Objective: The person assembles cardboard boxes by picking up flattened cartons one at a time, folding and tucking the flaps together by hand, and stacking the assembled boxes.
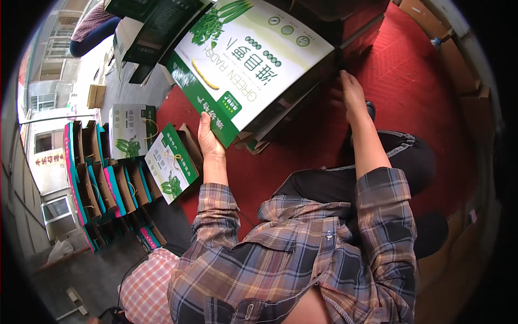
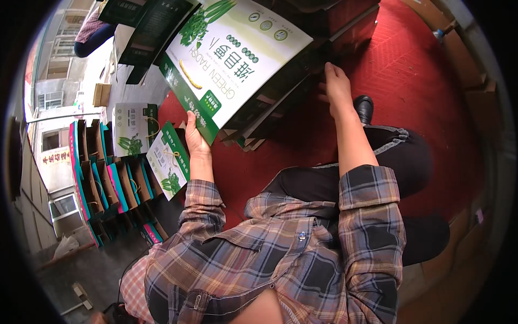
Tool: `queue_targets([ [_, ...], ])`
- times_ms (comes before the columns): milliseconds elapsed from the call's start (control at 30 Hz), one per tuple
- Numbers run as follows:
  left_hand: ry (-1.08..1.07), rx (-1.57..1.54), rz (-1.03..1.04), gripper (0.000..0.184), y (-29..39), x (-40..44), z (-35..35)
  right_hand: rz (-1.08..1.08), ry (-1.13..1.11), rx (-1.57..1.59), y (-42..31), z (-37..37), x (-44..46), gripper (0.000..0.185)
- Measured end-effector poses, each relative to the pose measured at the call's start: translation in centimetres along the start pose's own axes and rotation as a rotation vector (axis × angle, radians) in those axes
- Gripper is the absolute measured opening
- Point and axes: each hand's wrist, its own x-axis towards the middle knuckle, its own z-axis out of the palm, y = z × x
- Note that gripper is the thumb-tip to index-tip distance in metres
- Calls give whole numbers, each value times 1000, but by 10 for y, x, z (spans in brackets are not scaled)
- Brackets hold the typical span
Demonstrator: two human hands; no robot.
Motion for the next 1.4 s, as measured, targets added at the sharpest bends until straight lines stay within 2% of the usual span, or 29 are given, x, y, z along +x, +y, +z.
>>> queue_targets([
  [67,10,60,28,44,2,4,-13,-66,-69,-71,-11,14,-17,62],
  [167,83,317,83,48,18,-16,-9,-138,-130,-138,-6,26,-26,71],
  [200,33,368,115,54,22,-21,-10,-181,-121,-164,-7,26,-25,74],
  [267,88,554,62,61,33,-35,-23,-170,-126,-156,-6,27,-25,77],
  [333,171,477,4,71,35,-47,-36,-175,-155,-112,-8,24,-21,81],
  [400,104,470,-18,70,29,-65,-23,-170,-176,-131,-6,25,-22,83],
  [467,240,367,-47,64,5,-69,-37,-162,-174,-106,-5,30,-25,83],
  [533,586,261,-213,57,-29,-75,-59,-153,-177,-80,0,29,-21,80],
  [600,689,58,-516,56,-80,-80,-110,-137,-127,-68,13,25,-10,77],
  [667,735,-159,-678,56,-118,-93,-115,-123,-74,-55,21,20,-3,75],
  [733,572,-473,-871,55,-157,-96,-143,-69,-29,-85,23,19,1,74],
  [800,559,-455,-900,51,-169,-85,-126,-29,-49,-83,24,20,-2,78],
  [867,490,-405,-698,42,-167,-65,-101,122,-206,-26,27,22,-2,84],
  [900,489,-406,-697,42,-169,-54,-95,128,-296,58,34,23,3,91],
  [967,541,-486,-558,41,-166,-37,-90,63,-315,80,38,25,8,93],
  [1000,552,-487,-541,41,-163,-35,-93,-1,-336,103,41,29,9,95],
  [1067,431,-522,-610,32,-160,-40,-101,18,-324,46,32,29,2,91],
  [1100,388,-313,-621,30,-152,-48,-91,12,-317,0,35,26,4,89],
  [1133,407,-315,-606,30,-144,-53,-97,5,-309,-46,34,27,5,87],
  [1200,343,-32,-739,40,-130,-56,-104,24,-321,-79,36,29,4,85],
  [1267,315,-55,-771,42,-120,-58,-139,41,-267,-179,34,28,6,84],
  [1300,333,18,-746,36,-114,-60,-147,25,-271,-217,25,31,-3,84],
  [1367,323,94,-730,31,-116,-59,-138,20,-244,-220,29,32,-4,83],
  [1400,258,247,-753,32,-115,-61,-134,35,-247,-223,30,35,-6,82],
])
